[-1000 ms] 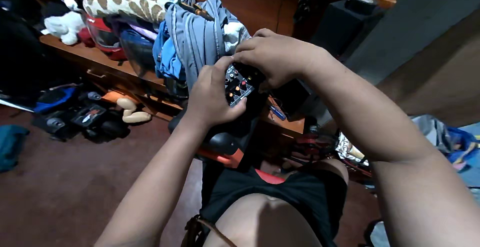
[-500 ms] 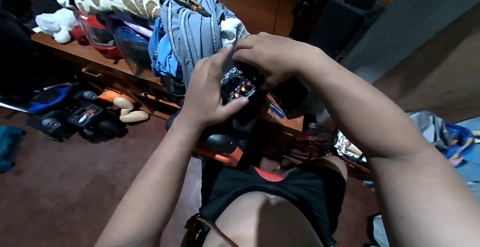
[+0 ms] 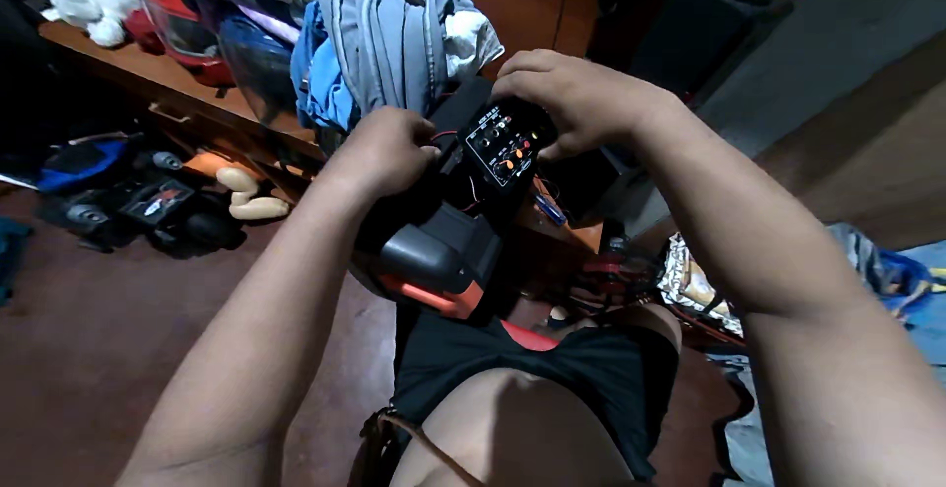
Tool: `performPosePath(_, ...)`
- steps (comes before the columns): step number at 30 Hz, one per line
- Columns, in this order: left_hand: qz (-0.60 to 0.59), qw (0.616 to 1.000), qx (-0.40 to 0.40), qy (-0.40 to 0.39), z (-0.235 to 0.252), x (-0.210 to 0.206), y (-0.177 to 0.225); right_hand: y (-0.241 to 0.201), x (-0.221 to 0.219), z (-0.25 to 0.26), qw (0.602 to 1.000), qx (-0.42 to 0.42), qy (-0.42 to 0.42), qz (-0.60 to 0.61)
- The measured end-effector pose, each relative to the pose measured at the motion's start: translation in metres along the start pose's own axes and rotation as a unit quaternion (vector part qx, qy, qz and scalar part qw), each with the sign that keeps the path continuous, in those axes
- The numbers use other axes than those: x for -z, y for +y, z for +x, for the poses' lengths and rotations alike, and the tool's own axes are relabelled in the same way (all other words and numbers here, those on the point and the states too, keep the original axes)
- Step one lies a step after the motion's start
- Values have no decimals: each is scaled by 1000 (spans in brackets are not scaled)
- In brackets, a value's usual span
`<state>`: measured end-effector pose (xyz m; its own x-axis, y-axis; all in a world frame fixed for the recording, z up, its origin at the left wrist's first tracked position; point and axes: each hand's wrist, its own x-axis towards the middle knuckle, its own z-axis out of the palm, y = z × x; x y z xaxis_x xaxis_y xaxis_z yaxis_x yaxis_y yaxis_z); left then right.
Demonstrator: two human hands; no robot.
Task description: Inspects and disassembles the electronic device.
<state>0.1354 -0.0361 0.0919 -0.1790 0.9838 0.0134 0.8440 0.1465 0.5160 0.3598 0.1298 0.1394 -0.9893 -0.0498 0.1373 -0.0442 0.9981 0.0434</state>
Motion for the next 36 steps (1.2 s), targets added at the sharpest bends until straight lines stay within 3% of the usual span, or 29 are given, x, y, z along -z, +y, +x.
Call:
performPosePath(7, 83, 991, -61, -80, 15, 8, 5, 9, -6, -6, 1000, -5, 13, 8)
performPosePath(10, 127, 981, -120, -83, 25, 2, 4, 10, -8, -9, 1000, -4, 10, 3)
performPosePath(23, 244, 941, -199, -126, 55, -11, 4, 9, -18, -7, 1000, -5, -15, 4)
performPosePath(27, 207, 957, -175, -101, 64, -15, -6, 9, -20, -8, 1000, 0, -12, 4)
performPosePath(36, 300, 918, -176, -189, 66, -4, 9, 5, -21, -5, 1000, -2, -20, 3)
